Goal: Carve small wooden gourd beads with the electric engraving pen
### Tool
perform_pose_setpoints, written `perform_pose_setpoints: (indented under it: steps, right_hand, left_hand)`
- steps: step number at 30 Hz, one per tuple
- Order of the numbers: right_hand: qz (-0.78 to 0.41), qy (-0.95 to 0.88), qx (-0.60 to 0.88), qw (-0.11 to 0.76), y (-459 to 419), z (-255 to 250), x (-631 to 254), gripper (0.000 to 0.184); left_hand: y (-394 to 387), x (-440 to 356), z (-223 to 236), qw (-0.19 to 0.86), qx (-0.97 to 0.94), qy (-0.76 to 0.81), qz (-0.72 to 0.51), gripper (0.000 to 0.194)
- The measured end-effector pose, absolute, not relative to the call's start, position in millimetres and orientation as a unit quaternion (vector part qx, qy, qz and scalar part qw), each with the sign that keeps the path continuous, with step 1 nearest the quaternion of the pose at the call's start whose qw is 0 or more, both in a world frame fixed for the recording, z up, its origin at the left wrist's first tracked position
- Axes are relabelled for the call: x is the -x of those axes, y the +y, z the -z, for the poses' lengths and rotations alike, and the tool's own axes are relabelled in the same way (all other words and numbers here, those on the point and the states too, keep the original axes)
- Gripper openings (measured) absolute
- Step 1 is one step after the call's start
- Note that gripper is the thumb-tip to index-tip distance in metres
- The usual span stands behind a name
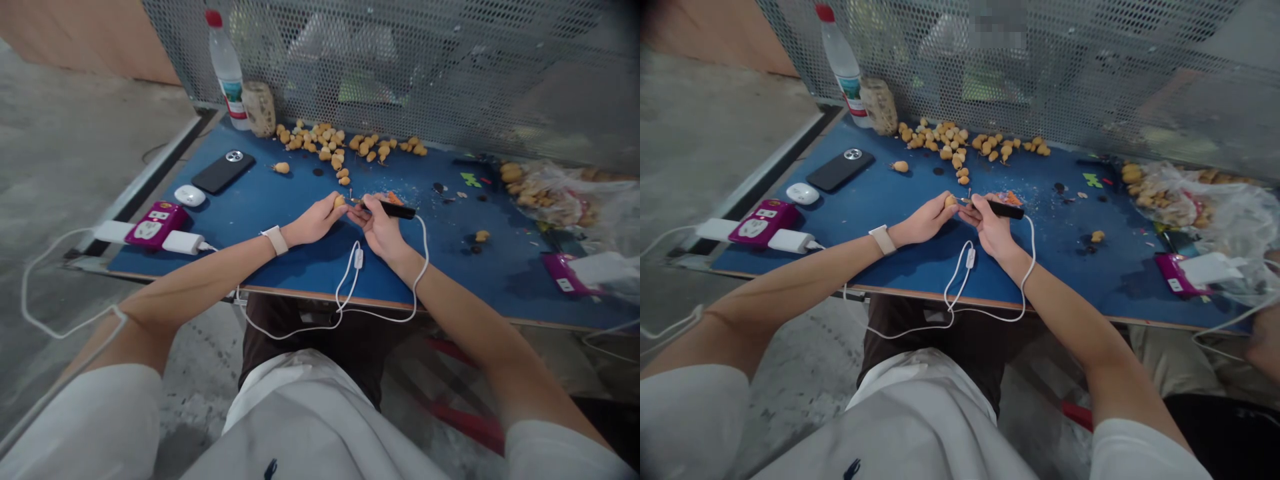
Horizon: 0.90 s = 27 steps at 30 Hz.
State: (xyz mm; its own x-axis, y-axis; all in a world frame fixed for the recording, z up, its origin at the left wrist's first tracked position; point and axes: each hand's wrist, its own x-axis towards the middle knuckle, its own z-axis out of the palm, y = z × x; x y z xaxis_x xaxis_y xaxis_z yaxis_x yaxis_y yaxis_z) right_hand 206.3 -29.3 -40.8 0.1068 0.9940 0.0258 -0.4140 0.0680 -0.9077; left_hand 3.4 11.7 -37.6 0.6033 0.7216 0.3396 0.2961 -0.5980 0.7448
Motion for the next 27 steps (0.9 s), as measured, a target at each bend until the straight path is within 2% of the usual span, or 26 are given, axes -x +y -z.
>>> perform_pose_setpoints:
  steps: [20, 27]
  right_hand:
    - [-0.543, -0.383, 0.401, 0.631, -30.9, 39.5, -204.8, 0.065]
    - [-0.542, -0.379, 0.404, 0.632, -31.3, 38.7, -204.2, 0.066]
  left_hand:
    - [10.9, -3.0, 35.7, 0.327, -0.833, 0.315, -0.315, 0.039]
    - [10.5, -2.7, 35.6, 0.336, -0.831, 0.311, -0.316, 0.033]
